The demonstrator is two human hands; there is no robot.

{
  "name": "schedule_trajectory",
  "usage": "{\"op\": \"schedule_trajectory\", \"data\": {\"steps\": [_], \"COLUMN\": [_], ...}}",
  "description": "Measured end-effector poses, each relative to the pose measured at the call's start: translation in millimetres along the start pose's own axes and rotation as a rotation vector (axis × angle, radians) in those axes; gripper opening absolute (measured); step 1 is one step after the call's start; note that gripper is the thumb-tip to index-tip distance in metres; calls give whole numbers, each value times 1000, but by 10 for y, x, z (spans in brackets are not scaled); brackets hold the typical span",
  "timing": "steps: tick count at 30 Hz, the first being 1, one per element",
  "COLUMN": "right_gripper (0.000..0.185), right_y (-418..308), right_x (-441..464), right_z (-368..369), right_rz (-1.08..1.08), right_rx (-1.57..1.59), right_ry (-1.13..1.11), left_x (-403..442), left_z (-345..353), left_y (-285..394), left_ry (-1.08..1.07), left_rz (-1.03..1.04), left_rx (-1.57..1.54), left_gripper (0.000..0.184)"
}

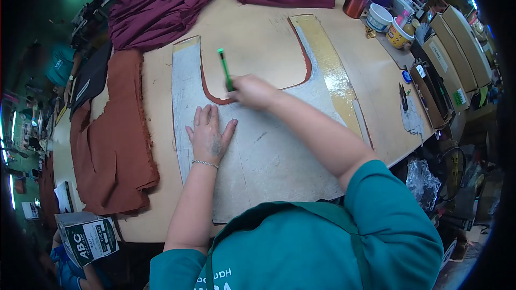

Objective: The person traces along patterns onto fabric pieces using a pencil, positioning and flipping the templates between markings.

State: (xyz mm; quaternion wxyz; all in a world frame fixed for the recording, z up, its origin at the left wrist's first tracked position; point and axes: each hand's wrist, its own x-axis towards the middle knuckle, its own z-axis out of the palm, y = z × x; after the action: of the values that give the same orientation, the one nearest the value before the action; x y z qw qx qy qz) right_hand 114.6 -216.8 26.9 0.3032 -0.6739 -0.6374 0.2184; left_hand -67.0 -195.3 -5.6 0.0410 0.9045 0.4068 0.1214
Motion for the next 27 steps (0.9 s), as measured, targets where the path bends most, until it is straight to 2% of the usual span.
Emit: {"op": "schedule_trajectory", "data": {"steps": [2,6,8,10,11,13,16,19,23,27], "right_gripper": [21,20,23,17,16,16,15,14,18,22], "right_y": [-136,-124,-21,207,329,463,469,339,274,11], "right_x": [218,261,-30,-336,-456,-583,-559,-484,-283,94], "right_z": [329,300,-27,-398,-513,-603,-553,-634,-541,-98], "right_rz": [-76,-58,105,207,262,235,202,215,136,-52], "right_rx": [67,92,-72,-9,123,184,163,27,-31,-56], "right_ry": [41,19,-74,-30,39,86,103,1,-55,-102], "left_x": [4,7,-16,-11,-14,-30,-45,-67,-91,-52], "left_z": [-31,-39,-26,-10,7,28,59,52,21,-17], "left_y": [12,18,4,0,18,39,100,312,361,379], "left_ry": [-15,-18,-10,10,22,44,183,127,171,130], "left_rz": [-19,-26,-21,-15,-22,-27,202,268,272,257], "left_rx": [-36,-34,-24,-25,-14,23,33,-143,-123,-127], "left_gripper": [64,64,63,62,61,57,43,38,39,41]}}
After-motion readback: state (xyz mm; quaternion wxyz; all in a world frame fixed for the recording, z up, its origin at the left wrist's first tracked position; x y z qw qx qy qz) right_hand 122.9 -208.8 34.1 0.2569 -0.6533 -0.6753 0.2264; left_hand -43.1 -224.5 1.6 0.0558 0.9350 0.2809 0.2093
